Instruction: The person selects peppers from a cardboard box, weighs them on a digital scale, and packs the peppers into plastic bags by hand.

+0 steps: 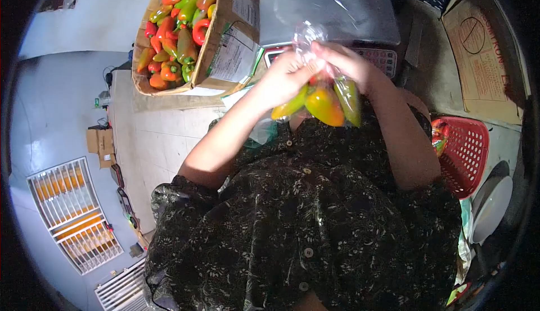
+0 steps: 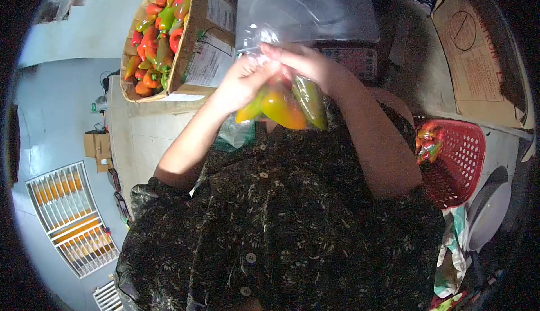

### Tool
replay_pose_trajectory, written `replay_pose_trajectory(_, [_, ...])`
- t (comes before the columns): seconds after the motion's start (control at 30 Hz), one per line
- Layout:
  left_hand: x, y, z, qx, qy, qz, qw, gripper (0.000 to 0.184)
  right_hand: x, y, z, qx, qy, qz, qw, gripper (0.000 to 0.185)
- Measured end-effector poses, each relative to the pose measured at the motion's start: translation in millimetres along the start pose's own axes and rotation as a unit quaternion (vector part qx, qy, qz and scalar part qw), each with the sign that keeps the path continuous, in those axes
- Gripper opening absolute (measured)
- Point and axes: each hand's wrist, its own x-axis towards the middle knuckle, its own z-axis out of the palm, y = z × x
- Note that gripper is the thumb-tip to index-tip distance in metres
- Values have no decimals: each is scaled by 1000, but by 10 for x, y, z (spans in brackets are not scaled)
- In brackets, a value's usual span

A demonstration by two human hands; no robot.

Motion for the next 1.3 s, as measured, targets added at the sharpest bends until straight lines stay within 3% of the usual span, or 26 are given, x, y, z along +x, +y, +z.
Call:
replay_pose_trajectory(0.07, [14, 34, -64, 105, 66, 68, 990, 21, -8, 95, 21, -12, -6, -66, 998, 44])
replay_pose_trajectory(0.1, [41, 22, -79, 184, 100, 136, 968, 19, -39, 57, 65, 65, -37, -51, 996, 45])
replay_pose_trajectory(0.2, [151, 125, -186, 322, 86, 180, 926, 21, 15, 19, 147, -28, -130, -24, 991, 45])
replay_pose_trajectory(0.23, [158, 212, -169, 284, 42, 164, 944, 20, -13, 0, 263, -39, -103, -103, 988, 43])
replay_pose_trajectory(0.27, [166, 222, -150, 287, 27, 150, 946, 20, -7, 47, 315, -68, -64, -84, 992, 30])
replay_pose_trajectory(0.33, [191, 222, -91, 291, -1, 123, 949, 19, -22, 97, 333, -22, -70, -9, 997, 23])
replay_pose_trajectory(0.37, [221, 206, -52, 281, 30, 176, 943, 22, -15, 112, 338, -24, -72, -1, 997, 23])
replay_pose_trajectory(0.47, [233, 232, -127, 313, -9, 159, 936, 22, -2, 179, 345, -22, -60, 24, 998, 23])
replay_pose_trajectory(0.53, [213, 279, -143, 246, -34, 77, 965, 21, 5, 248, 380, -7, -34, 35, 999, 25])
replay_pose_trajectory(0.6, [171, 267, -151, 130, -33, 17, 991, 21, -25, 219, 436, 91, -45, 91, 991, 26])
replay_pose_trajectory(0.67, [114, 180, -162, -36, -6, -20, 999, 22, 8, 233, 452, 146, -21, 69, 987, 28])
replay_pose_trajectory(0.7, [64, 230, -230, -107, -6, -49, 993, 33, 65, 290, 429, 153, 9, 19, 988, 28])
replay_pose_trajectory(0.73, [-4, 208, -261, -222, 43, -97, 969, 39, 100, 309, 410, 159, 39, -33, 986, 28])
replay_pose_trajectory(0.8, [-202, 110, -278, -433, 135, -185, 872, 52, 50, 221, 417, 194, 75, -88, 974, 28])
replay_pose_trajectory(0.83, [-336, 125, -276, -481, 123, -212, 842, 68, 105, 257, 353, 140, 126, -85, 978, 27])
replay_pose_trajectory(0.87, [-403, 141, -183, -505, 103, -180, 838, 73, 158, 312, 301, 87, 177, -79, 977, 26])
replay_pose_trajectory(0.9, [-450, 163, -115, -541, 111, -153, 820, 72, 142, 292, 320, -84, 226, -77, 967, 27])
replay_pose_trajectory(0.97, [-525, 152, -10, -585, 111, -92, 798, 68, 94, 239, 396, -414, 295, -63, 859, 29])
replay_pose_trajectory(1.03, [-538, 133, 77, -601, 89, -21, 794, 63, 258, 441, 239, -421, 250, -159, 857, 28])
replay_pose_trajectory(1.13, [-619, -14, 268, -402, 136, -86, 901, 53, 262, 492, 243, -388, 237, -209, 866, 26])
replay_pose_trajectory(1.17, [-629, -18, 287, -463, 131, -103, 871, 57, 216, 453, 256, -444, 261, -219, 828, 26])
replay_pose_trajectory(1.23, [-599, -46, 319, -353, 145, -41, 923, 65, 174, 431, 219, -537, 270, -247, 760, 28])
replay_pose_trajectory(1.3, [-580, -31, 309, -199, 155, 1, 968, 79, 108, 408, 234, -517, 275, -164, 794, 27])
